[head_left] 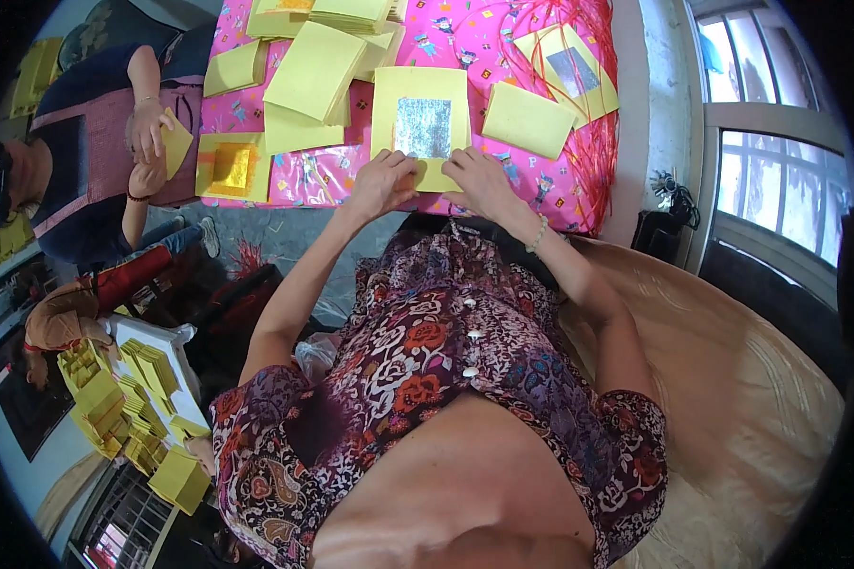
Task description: Folding and applying foil to stacks of yellow joss paper at a manual workstation.
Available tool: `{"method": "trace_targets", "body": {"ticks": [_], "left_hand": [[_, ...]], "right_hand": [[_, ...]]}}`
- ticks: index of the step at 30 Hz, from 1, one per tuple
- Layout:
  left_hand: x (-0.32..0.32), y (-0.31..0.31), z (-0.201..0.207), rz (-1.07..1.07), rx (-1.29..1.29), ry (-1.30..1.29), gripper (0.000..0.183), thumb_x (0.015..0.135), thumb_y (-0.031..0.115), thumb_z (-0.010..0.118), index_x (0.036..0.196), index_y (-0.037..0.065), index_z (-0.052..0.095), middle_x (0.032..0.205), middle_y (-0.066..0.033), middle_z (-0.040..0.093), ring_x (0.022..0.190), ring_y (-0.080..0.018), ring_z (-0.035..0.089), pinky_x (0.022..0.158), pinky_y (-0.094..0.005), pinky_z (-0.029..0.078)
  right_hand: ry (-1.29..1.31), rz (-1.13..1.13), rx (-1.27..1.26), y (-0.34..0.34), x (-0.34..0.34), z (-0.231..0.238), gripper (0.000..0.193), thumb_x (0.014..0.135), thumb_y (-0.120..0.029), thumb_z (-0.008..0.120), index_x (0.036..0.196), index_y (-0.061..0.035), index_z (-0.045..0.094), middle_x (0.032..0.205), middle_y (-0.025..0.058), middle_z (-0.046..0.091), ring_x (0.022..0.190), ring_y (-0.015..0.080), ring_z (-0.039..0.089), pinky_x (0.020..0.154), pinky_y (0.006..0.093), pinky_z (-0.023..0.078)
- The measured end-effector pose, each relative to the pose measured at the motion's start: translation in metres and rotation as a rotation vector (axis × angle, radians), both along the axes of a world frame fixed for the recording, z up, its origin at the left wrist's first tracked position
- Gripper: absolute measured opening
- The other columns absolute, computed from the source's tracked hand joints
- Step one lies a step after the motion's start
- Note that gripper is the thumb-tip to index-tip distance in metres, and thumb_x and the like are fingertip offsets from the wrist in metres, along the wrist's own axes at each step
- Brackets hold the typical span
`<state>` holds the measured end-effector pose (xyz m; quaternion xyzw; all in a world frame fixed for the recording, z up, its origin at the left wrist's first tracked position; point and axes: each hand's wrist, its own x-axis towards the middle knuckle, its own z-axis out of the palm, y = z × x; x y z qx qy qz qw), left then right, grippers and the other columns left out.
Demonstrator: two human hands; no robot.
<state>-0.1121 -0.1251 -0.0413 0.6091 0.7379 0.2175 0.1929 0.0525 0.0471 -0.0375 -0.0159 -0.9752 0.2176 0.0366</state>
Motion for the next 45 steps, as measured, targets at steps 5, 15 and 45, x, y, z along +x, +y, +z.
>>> {"method": "trace_targets", "body": {"ticks": [5,15,45], "left_hand": [[-0.021,0.007,-0.004,-0.053,-0.012,-0.198,0.016,0.075,0.022,0.076,0.086,0.011,0.071,0.091,-0.0056,0.07,0.085,-0.027,0.064,0.072,-0.0377,0.052],[-0.044,0.021,-0.034,-0.011,-0.193,-0.622,0.016,0.083,0.023,0.073,0.089,0.008,0.073,0.077,-0.0062,0.069,0.07,-0.0134,0.062,0.065,-0.0303,0.049],[-0.039,0.017,-0.039,-0.003,-0.168,-0.579,0.015,0.084,0.021,0.071,0.089,0.007,0.069,0.08,-0.0053,0.068,0.073,-0.0159,0.063,0.068,-0.0306,0.049]], "right_hand": [[0.004,0.0,-0.177,0.014,-0.001,-0.01,0.022,0.077,-0.025,0.072,0.085,-0.0071,0.063,0.089,0.0063,0.056,0.087,0.0258,0.057,0.072,0.0384,0.049],[-0.109,-0.077,-0.313,0.026,-0.015,-0.013,0.021,0.084,-0.027,0.066,0.078,-0.0072,0.067,0.082,0.0096,0.057,0.083,0.0296,0.057,0.072,0.0421,0.046],[-0.031,0.01,-0.103,0.017,-0.016,0.002,0.04,0.066,-0.038,0.079,0.079,-0.0066,0.058,0.084,0.0076,0.053,0.082,0.0274,0.056,0.067,0.0397,0.047]]}}
